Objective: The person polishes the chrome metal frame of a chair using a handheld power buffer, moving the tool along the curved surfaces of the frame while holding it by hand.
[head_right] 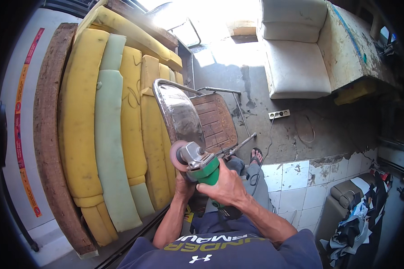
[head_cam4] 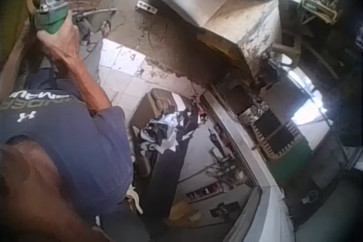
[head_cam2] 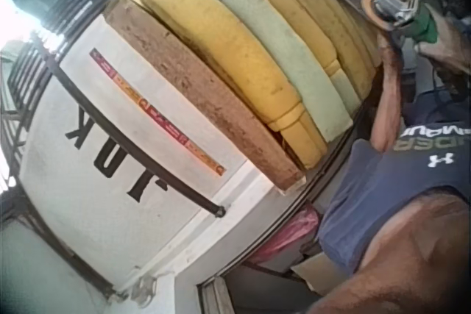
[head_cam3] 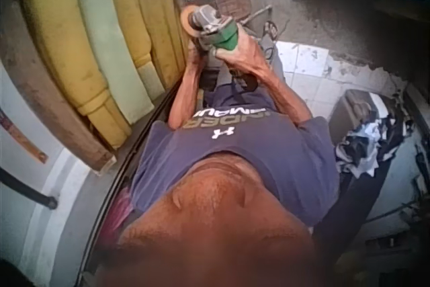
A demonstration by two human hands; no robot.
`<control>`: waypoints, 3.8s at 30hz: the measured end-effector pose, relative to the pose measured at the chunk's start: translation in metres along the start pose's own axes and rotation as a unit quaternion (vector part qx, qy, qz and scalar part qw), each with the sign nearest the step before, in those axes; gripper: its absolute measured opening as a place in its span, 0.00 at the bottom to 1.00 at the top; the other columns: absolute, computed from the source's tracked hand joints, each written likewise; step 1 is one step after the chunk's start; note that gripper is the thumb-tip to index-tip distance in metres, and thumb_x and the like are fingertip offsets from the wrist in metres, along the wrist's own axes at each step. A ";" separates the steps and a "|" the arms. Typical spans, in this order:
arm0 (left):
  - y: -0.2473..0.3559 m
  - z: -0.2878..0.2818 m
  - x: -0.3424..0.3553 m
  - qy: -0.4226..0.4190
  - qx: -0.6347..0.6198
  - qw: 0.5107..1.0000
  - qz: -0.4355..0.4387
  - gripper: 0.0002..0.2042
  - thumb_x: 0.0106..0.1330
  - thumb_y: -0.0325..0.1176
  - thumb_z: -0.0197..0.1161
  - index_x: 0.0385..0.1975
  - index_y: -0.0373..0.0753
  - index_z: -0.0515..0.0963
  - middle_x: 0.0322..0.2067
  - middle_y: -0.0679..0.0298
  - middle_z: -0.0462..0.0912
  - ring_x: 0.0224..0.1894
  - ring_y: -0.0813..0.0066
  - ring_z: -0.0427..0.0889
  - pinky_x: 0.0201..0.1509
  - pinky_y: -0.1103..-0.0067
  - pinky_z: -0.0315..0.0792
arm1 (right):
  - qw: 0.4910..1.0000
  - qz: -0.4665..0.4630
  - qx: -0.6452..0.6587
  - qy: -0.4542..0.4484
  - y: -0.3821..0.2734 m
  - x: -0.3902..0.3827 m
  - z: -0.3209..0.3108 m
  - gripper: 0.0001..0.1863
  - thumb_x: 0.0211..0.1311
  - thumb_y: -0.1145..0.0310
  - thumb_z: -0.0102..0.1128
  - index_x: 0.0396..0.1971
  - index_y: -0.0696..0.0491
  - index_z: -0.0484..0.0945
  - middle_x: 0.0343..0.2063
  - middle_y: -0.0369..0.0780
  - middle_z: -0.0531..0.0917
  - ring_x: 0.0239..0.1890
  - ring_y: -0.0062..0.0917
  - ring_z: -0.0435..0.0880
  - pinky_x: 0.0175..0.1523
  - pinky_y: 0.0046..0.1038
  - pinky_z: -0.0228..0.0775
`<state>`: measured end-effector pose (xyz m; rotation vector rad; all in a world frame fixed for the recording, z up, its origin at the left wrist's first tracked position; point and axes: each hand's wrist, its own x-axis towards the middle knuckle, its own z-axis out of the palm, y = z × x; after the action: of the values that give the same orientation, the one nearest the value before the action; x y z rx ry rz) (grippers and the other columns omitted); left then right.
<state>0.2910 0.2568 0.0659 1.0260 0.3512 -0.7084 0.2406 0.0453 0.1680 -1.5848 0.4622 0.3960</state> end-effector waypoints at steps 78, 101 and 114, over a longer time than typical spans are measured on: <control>-0.023 -0.004 0.012 0.219 0.027 0.973 0.068 0.23 0.80 0.48 0.46 0.62 0.39 0.76 0.54 0.60 0.85 0.55 0.67 0.85 0.61 0.69 0.79 | 0.774 0.208 0.507 -0.318 -0.017 0.159 -0.055 0.24 0.63 0.52 0.64 0.47 0.58 0.77 0.29 0.52 0.87 0.25 0.41 0.89 0.30 0.40 0.86; -0.006 -0.044 0.015 0.019 0.080 0.996 -0.020 0.20 0.76 0.47 0.60 0.58 0.40 0.78 0.53 0.60 0.84 0.53 0.68 0.85 0.61 0.68 0.80 | 0.828 0.194 0.455 -0.262 0.040 0.003 -0.007 0.22 0.62 0.60 0.66 0.47 0.63 0.77 0.30 0.50 0.86 0.26 0.37 0.90 0.33 0.35 0.86; -0.051 -0.092 0.039 -0.023 0.152 0.988 -0.026 0.20 0.77 0.54 0.53 0.41 0.41 0.79 0.37 0.64 0.85 0.36 0.71 0.85 0.39 0.70 0.81 | 0.956 0.076 0.243 -0.143 0.022 -0.043 -0.007 0.33 0.54 0.59 0.75 0.58 0.57 0.76 0.43 0.38 0.84 0.44 0.23 0.83 0.52 0.28 0.75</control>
<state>0.2895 0.3054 -0.0351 1.2905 0.2333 -0.8480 0.1921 0.0393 0.1716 -0.9986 0.4200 0.5718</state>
